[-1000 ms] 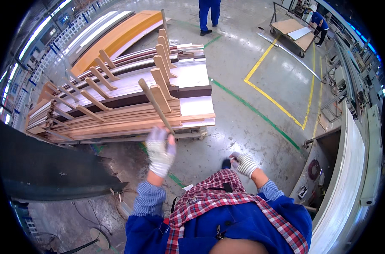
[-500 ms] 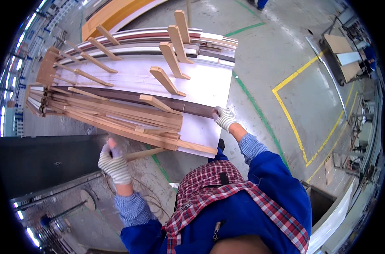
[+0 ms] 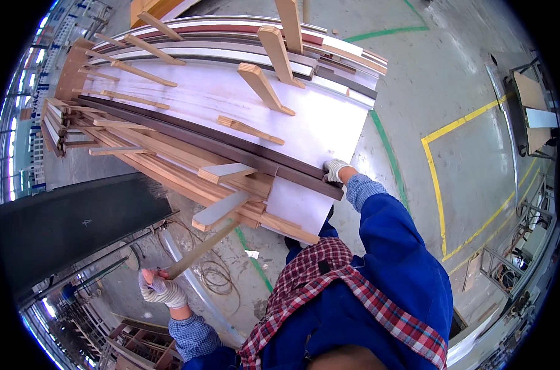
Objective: The person aligns dark brown wooden strips on a large light-colored board and secures them using a pneumatic nail gun. They repeat this process for multiple strips, occasionally repositioning the pieces and retrieving additional strips from a nearby rack.
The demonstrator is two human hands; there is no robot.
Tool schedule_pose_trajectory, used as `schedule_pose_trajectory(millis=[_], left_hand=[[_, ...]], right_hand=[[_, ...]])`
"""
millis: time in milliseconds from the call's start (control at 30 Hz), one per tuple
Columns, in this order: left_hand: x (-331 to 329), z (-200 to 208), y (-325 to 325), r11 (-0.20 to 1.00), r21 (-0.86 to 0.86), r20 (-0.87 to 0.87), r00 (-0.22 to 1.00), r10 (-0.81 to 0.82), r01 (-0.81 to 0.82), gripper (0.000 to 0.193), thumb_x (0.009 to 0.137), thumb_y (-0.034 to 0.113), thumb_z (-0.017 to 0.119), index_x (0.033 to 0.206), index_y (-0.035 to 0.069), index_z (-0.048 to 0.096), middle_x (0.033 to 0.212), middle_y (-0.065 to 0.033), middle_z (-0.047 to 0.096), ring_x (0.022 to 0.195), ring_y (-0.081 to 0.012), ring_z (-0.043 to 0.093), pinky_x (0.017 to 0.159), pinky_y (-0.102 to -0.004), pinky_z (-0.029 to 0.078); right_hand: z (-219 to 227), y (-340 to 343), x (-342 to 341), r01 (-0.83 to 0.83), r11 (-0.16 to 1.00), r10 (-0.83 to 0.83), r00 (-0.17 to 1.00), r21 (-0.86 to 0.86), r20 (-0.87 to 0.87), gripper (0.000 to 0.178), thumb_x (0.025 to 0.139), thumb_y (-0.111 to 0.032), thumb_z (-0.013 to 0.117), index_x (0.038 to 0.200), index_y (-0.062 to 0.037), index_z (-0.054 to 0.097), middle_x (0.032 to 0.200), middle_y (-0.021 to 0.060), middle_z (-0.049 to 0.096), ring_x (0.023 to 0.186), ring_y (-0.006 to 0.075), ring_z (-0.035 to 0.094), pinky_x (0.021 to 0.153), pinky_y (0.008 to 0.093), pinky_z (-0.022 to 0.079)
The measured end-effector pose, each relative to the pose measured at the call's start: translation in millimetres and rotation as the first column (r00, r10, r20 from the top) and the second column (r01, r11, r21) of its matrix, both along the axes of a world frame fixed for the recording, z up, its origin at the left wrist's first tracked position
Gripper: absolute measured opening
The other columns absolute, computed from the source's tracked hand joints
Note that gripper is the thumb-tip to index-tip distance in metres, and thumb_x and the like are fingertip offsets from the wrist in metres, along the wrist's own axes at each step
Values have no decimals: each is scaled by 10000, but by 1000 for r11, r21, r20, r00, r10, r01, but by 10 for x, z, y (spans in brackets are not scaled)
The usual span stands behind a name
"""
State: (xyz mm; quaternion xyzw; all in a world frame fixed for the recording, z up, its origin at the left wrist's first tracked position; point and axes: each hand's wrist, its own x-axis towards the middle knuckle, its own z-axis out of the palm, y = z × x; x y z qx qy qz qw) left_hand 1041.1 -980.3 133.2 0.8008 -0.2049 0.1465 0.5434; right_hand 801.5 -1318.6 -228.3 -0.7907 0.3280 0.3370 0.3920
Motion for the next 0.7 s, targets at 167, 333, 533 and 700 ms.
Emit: schedule_pose_trajectory(millis=[167, 333, 533, 700], left_hand=[[-10, -20, 20, 998, 59, 43, 998, 35, -38, 354, 888, 261, 523, 599, 69, 451, 532, -20, 415, 454, -84, 407, 458, -225, 360], [4, -46, 44, 998, 28, 50, 997, 52, -53, 355, 886, 243, 517, 586, 69, 439, 529, -22, 416, 457, -83, 403, 455, -224, 349], [18, -58, 78, 998, 5, 52, 997, 62, -62, 351, 881, 220, 528, 582, 55, 445, 519, -27, 415, 450, -87, 389, 454, -224, 345], [-3, -62, 65, 995, -1, 38, 994, 102, -102, 350, 877, 227, 535, 586, 56, 444, 506, -24, 410, 442, -84, 385, 445, -225, 338]], right_hand=[[53, 17, 43, 169, 984, -164, 982, 52, -93, 773, 656, -599, 656, 1091, 37, 591, 1115, 236, 583, 1067, 346, 549, 906, 390, 425], [122, 79, 27, 280, 954, -265, 954, 103, -141, 883, 627, -656, 643, 1155, 45, 552, 1209, 234, 527, 1112, 348, 521, 933, 378, 408], [204, -126, -49, 237, 968, -226, 966, 79, -123, 894, 623, -705, 600, 1143, 21, 577, 1190, 216, 549, 1115, 320, 524, 925, 355, 408], [174, -157, -115, 242, 969, -240, 969, 39, -62, 930, 582, -704, 639, 1109, 60, 575, 1154, 225, 554, 1054, 315, 555, 892, 340, 440]])
